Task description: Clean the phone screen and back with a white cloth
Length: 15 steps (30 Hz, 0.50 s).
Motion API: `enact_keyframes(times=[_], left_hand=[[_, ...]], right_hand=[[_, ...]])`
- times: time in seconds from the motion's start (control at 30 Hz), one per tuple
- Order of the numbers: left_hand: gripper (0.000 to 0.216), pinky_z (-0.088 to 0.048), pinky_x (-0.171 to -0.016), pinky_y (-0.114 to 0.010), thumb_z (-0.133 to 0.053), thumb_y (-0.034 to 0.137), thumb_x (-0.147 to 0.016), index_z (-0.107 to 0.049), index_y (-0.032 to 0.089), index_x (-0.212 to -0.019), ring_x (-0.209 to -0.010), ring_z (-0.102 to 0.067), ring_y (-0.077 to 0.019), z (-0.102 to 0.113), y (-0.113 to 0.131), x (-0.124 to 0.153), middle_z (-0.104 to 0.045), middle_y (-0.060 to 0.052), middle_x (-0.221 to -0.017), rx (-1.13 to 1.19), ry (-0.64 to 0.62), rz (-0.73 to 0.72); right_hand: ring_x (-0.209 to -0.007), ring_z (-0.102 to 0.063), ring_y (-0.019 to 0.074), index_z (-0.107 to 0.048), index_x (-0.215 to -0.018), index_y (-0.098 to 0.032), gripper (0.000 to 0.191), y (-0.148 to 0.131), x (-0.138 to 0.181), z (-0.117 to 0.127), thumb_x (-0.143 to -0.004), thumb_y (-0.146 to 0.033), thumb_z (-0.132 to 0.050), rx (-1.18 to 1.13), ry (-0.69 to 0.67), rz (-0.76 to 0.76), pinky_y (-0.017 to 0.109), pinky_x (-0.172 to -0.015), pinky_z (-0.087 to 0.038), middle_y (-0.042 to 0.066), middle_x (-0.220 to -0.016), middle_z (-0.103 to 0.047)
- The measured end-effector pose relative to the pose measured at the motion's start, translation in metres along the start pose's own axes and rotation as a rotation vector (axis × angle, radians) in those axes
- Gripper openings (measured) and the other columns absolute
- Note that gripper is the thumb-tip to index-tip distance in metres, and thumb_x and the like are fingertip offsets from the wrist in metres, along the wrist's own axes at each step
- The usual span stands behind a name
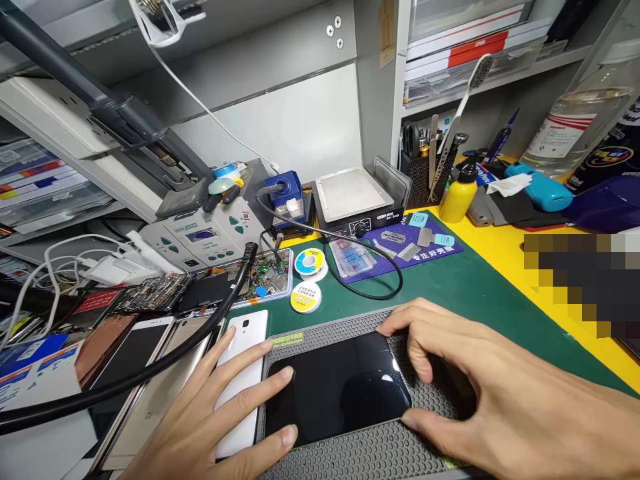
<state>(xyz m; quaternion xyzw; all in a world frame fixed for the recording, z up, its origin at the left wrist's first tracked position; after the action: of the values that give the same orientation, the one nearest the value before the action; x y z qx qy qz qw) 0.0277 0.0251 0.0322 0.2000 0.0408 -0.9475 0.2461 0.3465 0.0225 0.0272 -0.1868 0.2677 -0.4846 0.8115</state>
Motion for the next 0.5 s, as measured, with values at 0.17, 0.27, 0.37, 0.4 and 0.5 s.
enact_keyframes(times=[0.17,0.27,0.37,0.4,0.5], left_hand=[[0.048,-0.031,-0.12,-0.072,-0.05,0.002,-0.092,-0.068,0.037,-0.12,-0.148,-0.042,-0.0274,-0.003,0.0,-0.004,-0.068,0.0,-0.136,0.024,-0.002,0.003],[0.048,-0.034,-0.118,-0.071,-0.055,0.002,-0.089,-0.067,0.037,-0.121,-0.146,-0.045,-0.0283,-0.008,-0.001,-0.006,-0.068,0.0,-0.135,0.001,0.022,-0.018],[0.041,-0.036,-0.116,-0.073,-0.063,0.009,-0.087,-0.068,0.037,-0.117,-0.141,-0.05,-0.0291,-0.015,0.0,-0.007,-0.07,0.0,-0.13,0.001,0.118,-0.015],[0.039,-0.036,-0.116,-0.073,-0.064,0.011,-0.087,-0.068,0.037,-0.114,-0.14,-0.051,-0.029,-0.016,0.0,-0.007,-0.07,0.001,-0.129,0.007,0.146,-0.01],[0.039,-0.035,-0.117,-0.071,-0.062,0.01,-0.088,-0.068,0.037,-0.114,-0.14,-0.051,-0.0277,-0.019,0.003,-0.008,-0.07,0.001,-0.13,0.014,0.149,0.006]], right_hand=[[-0.121,-0.063,0.034,-0.053,-0.079,-0.025,0.029,0.003,0.003,-0.001,-0.079,-0.036,-0.08,0.07,-0.082,0.033,0.033,-0.093,-0.059,0.007,-0.132,-0.063],[-0.121,-0.063,0.035,-0.053,-0.079,-0.025,0.032,0.003,0.004,-0.002,-0.078,-0.04,-0.082,0.051,-0.082,0.033,0.034,-0.093,-0.06,0.007,-0.134,-0.063],[-0.121,-0.063,0.0347,-0.053,-0.08,-0.026,0.032,0.003,0.005,-0.002,-0.08,-0.043,-0.079,0.053,-0.088,0.037,0.035,-0.092,-0.06,0.006,-0.135,-0.062],[-0.121,-0.063,0.0344,-0.053,-0.08,-0.026,0.03,0.004,0.005,-0.002,-0.081,-0.043,-0.078,0.063,-0.095,0.032,0.035,-0.093,-0.06,0.006,-0.135,-0.062],[-0.123,-0.062,0.0331,-0.052,-0.08,-0.026,0.029,0.004,0.005,-0.003,-0.083,-0.042,-0.075,0.083,-0.107,0.035,0.034,-0.094,-0.059,0.006,-0.136,-0.061]])
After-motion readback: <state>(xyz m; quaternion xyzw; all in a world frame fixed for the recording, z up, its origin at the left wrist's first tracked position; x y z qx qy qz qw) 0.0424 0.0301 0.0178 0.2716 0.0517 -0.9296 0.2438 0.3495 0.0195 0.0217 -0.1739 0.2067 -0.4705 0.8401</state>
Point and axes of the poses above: each hand's wrist, its own x-axis away from the middle knuckle, its own z-axis out of the back of the hand, y = z × x, the point moved 3 cm from there along -x, towards the middle knuckle
